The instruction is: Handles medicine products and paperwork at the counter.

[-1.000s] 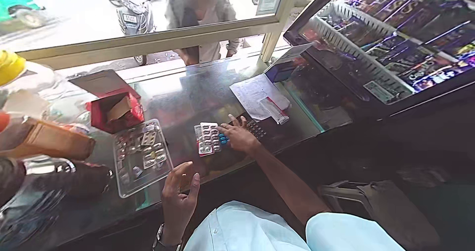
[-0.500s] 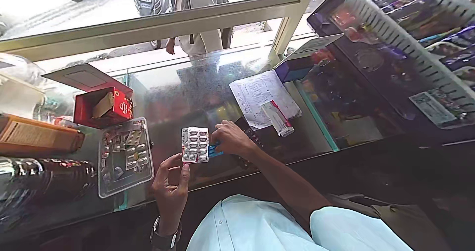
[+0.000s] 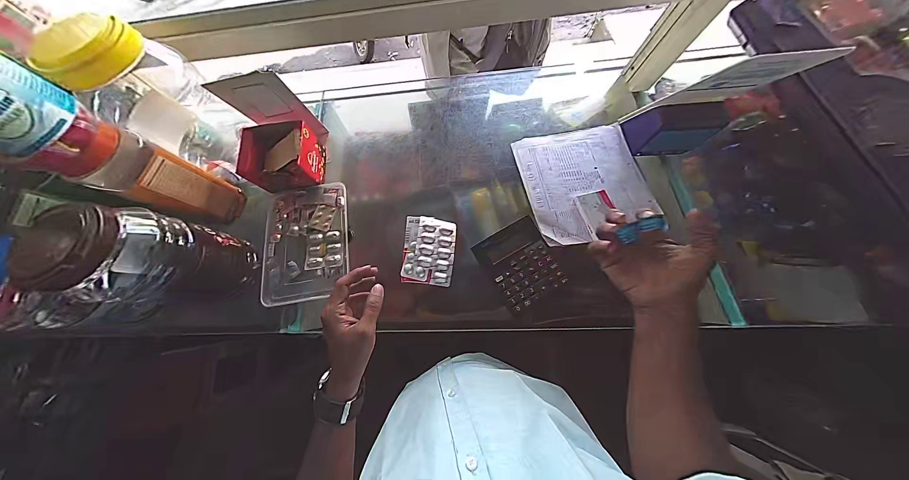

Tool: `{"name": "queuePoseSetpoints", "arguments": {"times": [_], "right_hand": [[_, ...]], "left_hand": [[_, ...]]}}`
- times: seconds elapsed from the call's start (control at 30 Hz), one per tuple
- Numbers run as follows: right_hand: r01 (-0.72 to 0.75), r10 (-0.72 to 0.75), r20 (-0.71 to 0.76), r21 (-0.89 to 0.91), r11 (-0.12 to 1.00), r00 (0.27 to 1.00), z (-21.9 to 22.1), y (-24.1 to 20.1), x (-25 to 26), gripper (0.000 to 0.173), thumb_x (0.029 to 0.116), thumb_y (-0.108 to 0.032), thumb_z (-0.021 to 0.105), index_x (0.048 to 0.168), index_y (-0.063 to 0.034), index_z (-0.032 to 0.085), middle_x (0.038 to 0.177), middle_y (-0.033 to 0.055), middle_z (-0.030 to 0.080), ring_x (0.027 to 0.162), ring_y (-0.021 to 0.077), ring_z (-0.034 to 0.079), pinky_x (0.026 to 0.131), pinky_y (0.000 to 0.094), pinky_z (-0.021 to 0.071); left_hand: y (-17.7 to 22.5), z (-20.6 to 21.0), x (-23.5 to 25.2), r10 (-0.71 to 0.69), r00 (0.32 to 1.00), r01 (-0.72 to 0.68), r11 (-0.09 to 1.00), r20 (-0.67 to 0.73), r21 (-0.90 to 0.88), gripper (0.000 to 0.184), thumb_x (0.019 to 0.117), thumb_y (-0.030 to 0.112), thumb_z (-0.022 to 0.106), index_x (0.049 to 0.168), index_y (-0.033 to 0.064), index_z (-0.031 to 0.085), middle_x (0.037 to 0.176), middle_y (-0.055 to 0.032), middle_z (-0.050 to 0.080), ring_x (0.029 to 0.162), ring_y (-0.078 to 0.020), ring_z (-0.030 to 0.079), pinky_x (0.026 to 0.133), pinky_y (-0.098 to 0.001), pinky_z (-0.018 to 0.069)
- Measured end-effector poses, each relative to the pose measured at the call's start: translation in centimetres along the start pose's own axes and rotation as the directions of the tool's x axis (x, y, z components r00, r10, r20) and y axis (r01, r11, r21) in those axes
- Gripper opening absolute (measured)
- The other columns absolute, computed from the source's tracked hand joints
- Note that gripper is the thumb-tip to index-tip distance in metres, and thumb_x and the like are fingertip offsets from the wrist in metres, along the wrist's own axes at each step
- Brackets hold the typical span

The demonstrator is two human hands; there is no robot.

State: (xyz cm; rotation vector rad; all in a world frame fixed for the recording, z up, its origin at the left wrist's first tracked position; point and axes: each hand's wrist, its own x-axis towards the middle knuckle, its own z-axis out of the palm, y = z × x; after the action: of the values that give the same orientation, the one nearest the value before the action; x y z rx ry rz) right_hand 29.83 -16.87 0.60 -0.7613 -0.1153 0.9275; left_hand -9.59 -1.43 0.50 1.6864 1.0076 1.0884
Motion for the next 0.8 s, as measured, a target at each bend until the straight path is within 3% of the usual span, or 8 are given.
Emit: {"name": "queuePoseSetpoints", "arguments": {"times": [0.17, 0.23, 0.33, 0.5, 0.57, 0.63, 0.77, 0.8], "right_hand": [[0.138, -0.142, 0.01, -0.301, 0.943, 0.99, 0.0, -3.5, -0.5, 0.025, 0.0975, -0.023, 0.055, 0.074, -0.0203, 0.061, 0.06, -0.0076, 0.052, 0.047, 0.0015, 0.048, 0.046, 0.0161, 0.045], [0.154, -0.275, -0.004, -0.82, 0.552, 0.961, -0.2, -4.3, -0.1, 0.002, 0.0917, -0.018, 0.067, 0.093, -0.0185, 0.065, 0.065, -0.0048, 0.056, 0.05, 0.0023, 0.05, 0.048, 0.0181, 0.0458], [-0.12, -0.247, -0.082, -0.982, -0.144, 0.966, -0.1, -4.8, 1.1, 0.051, 0.0875, -0.037, 0.082, 0.126, -0.0069, 0.068, 0.091, 0.021, 0.069, 0.079, 0.0368, 0.064, 0.076, 0.0619, 0.0511], [-0.412, -0.228, -0.344, -0.739, -0.533, 0.911, 1.5, -2.1, 2.4, 0.079, 0.0709, -0.068, 0.082, 0.118, -0.0056, 0.07, 0.117, 0.0242, 0.068, 0.112, 0.0443, 0.064, 0.086, 0.0682, 0.048], [-0.437, -0.245, -0.362, -0.754, -0.49, 0.899, 2.2, -2.1, 2.0, 0.07, 0.0759, -0.061, 0.083, 0.116, -0.005, 0.07, 0.116, 0.0247, 0.068, 0.113, 0.0444, 0.064, 0.088, 0.0681, 0.0475], [-0.328, -0.374, -0.227, -0.916, -0.23, 0.899, 2.8, -4.0, -0.4, 0.062, 0.08, -0.046, 0.086, 0.121, -0.003, 0.07, 0.109, 0.0241, 0.071, 0.103, 0.0418, 0.067, 0.088, 0.0652, 0.0508], [0.494, -0.841, -0.005, -0.807, 0.322, 0.541, 3.1, -5.9, -5.3, 0.041, 0.0927, -0.024, 0.072, 0.128, -0.0069, 0.058, 0.09, -0.0037, 0.066, 0.066, 0.0042, 0.061, 0.059, 0.0229, 0.0544], [0.571, -0.832, 0.001, -0.728, 0.38, 0.555, 3.5, -5.3, -5.7, 0.038, 0.093, -0.021, 0.07, 0.128, -0.0108, 0.059, 0.09, -0.0075, 0.066, 0.064, 0.0016, 0.059, 0.057, 0.02, 0.0522]], "left_hand": [[-0.2, -0.6, 0.9, 0.014, 0.997, -0.02, 0.997, 0.078, 0.076, 0.034, 0.0944, 0.017, 0.063, 0.123, -0.0017, 0.064, 0.117, -0.0103, 0.071, 0.103, -0.0143, 0.071, 0.082, -0.0282, 0.0609], [-0.1, -1.0, 2.0, -0.05, 0.99, 0.02, 0.975, 0.134, 0.222, 0.038, 0.0953, 0.024, 0.062, 0.126, 0.0029, 0.065, 0.118, -0.0083, 0.072, 0.102, -0.0129, 0.071, 0.08, -0.0291, 0.0608], [0.4, 0.6, 4.9, -0.195, 0.954, 0.031, 0.816, 0.226, 0.577, 0.059, 0.0983, 0.051, 0.057, 0.139, 0.0077, 0.058, 0.119, -0.0112, 0.07, 0.098, -0.0228, 0.071, 0.083, -0.0446, 0.0589], [2.4, 6.3, 7.6, -0.442, 0.87, 0.066, 0.543, 0.218, 0.837, 0.104, 0.0858, 0.084, 0.047, 0.152, 0.004, 0.041, 0.14, -0.0232, 0.057, 0.117, -0.0418, 0.064, 0.095, -0.0629, 0.0498], [2.5, 7.6, 8.2, -0.481, 0.853, 0.073, 0.495, 0.203, 0.866, 0.109, 0.0803, 0.087, 0.051, 0.151, 0.0041, 0.042, 0.14, -0.0218, 0.057, 0.115, -0.0402, 0.065, 0.093, -0.0613, 0.051], [2.1, 8.2, 8.8, -0.506, 0.837, 0.073, 0.477, 0.206, 0.876, 0.108, 0.0777, 0.083, 0.061, 0.149, 0.0037, 0.044, 0.14, -0.021, 0.057, 0.115, -0.0386, 0.065, 0.093, -0.0595, 0.0515], [1.5, 8.6, 9.5, -0.564, 0.787, 0.107, 0.522, 0.249, 0.846, 0.103, 0.0767, 0.071, 0.073, 0.147, 0.002, 0.044, 0.137, -0.0225, 0.058, 0.122, -0.0401, 0.061, 0.097, -0.0615, 0.0486], [1.4, 8.6, 9.9, -0.576, 0.776, 0.12, 0.535, 0.257, 0.836, 0.104, 0.0758, 0.07, 0.075, 0.148, 0.0018, 0.043, 0.137, -0.0226, 0.059, 0.123, -0.0403, 0.06, 0.099, -0.0615, 0.048]]}}
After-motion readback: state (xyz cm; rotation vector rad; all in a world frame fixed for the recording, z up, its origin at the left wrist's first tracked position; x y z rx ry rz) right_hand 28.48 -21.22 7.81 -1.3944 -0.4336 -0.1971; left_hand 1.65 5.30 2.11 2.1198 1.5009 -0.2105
